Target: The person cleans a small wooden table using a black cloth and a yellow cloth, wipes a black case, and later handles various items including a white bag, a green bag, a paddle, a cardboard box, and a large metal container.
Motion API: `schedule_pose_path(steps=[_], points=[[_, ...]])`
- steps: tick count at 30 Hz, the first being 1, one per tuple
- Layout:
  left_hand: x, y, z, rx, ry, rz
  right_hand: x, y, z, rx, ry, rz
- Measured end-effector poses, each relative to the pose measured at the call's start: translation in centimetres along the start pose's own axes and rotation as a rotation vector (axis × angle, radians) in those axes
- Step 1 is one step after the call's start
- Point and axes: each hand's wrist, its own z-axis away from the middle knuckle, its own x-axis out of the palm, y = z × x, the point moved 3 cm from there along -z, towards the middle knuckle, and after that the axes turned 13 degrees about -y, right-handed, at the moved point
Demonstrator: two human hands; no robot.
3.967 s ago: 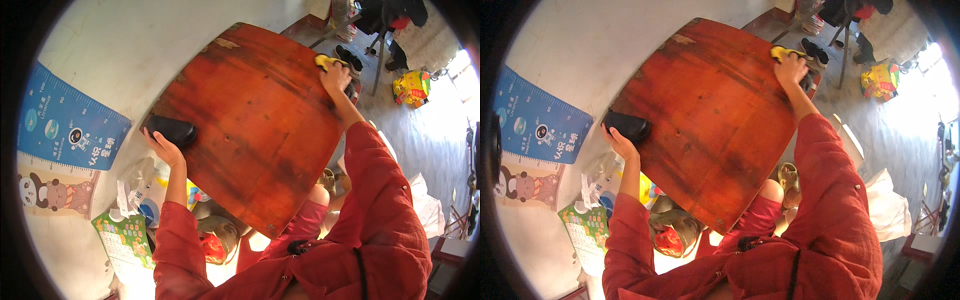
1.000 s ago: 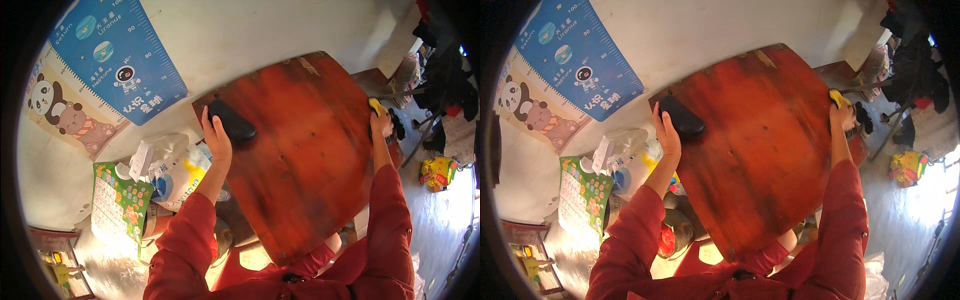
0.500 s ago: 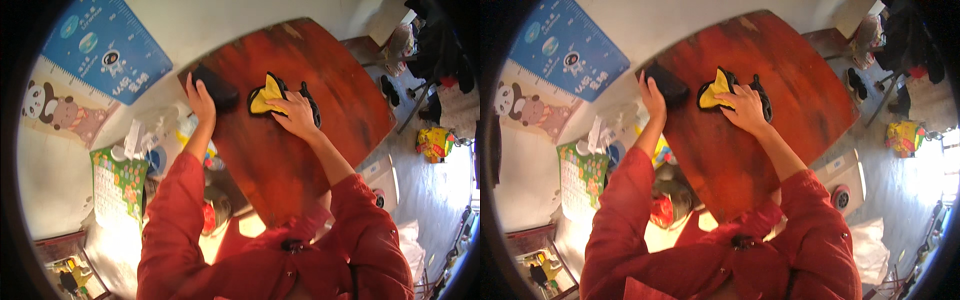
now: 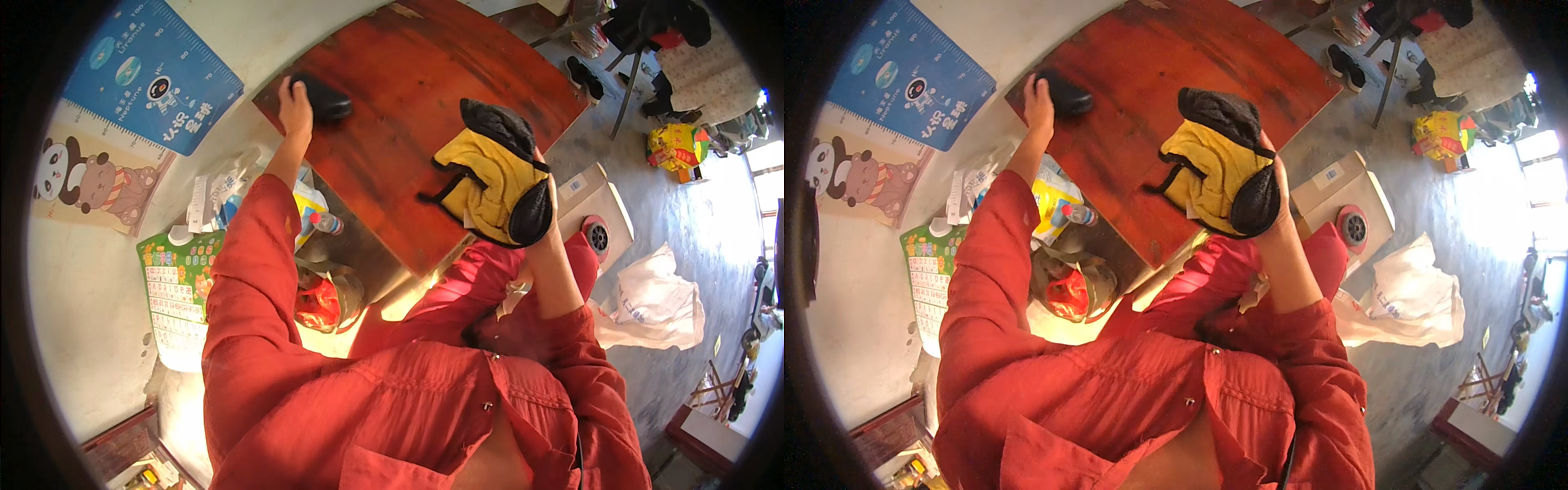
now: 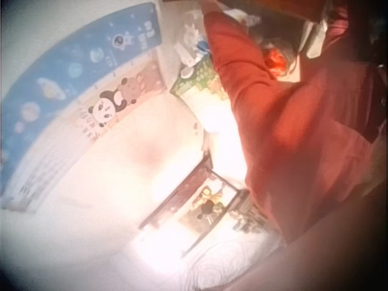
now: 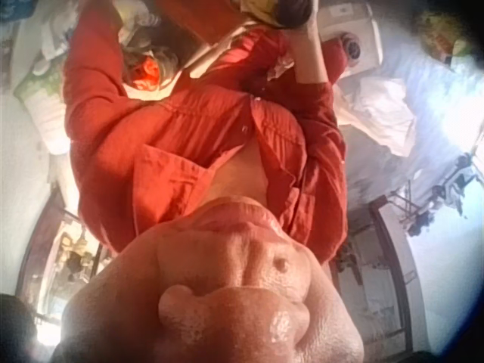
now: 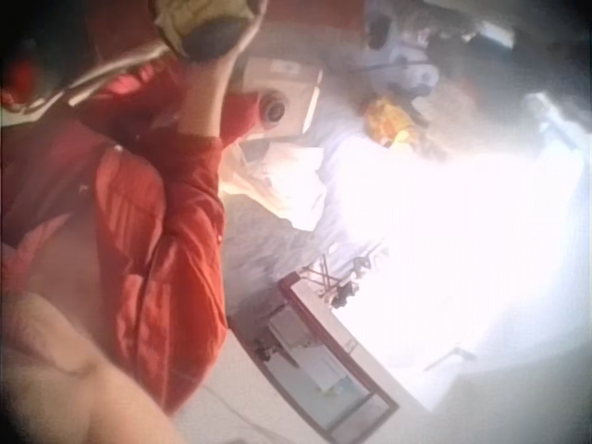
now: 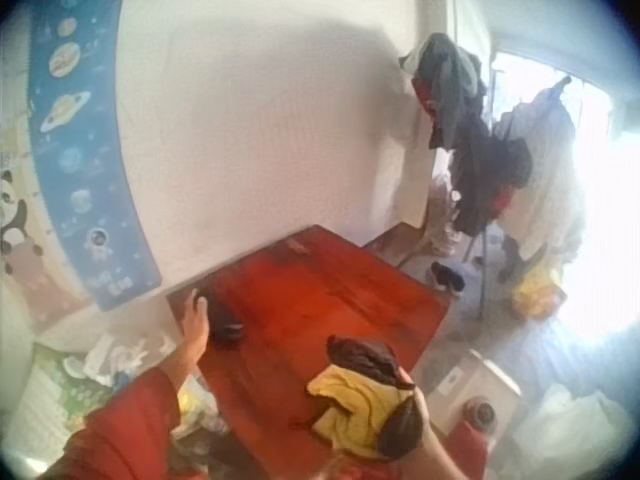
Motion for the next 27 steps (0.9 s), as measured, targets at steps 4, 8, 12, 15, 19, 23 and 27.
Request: schedule_pose_path(steps=[4,8,12,15,19,23,27], points=[[3.8,3.8,1.8,0.136,-0.337,0.061,2.2,0.7,0.5,-0.078,-0.140,-0.020],[4.5,5.3,4.1,0.226,-0.138,-0.582,3.5,2.1,0.0,0.017,-0.061,0.025],[5.1,15.7,12.6,0.179,-0.460,0.427,3.2,2.1,1.0,-0.064,-0.047,0.195],[4.7,20.6,21.1,0.126,-0.792,0.260,0.8,2.6,0.8,-0.241,0.086,0.326],[4.1,19.6,22.4,0.080,-0.708,0.315,1.3,3.2,1.1,-0.244,-0.028,0.140],[0.0,18.0,21.3,-0.132,-0.728,0.854,3.7,2.2,1.9,-0.254,0.209,0.455],[-3.0,18.0,20.9,-0.241,-0.811,0.849,4.3,-0.2,3.5,-0.270,0.427,0.721]])
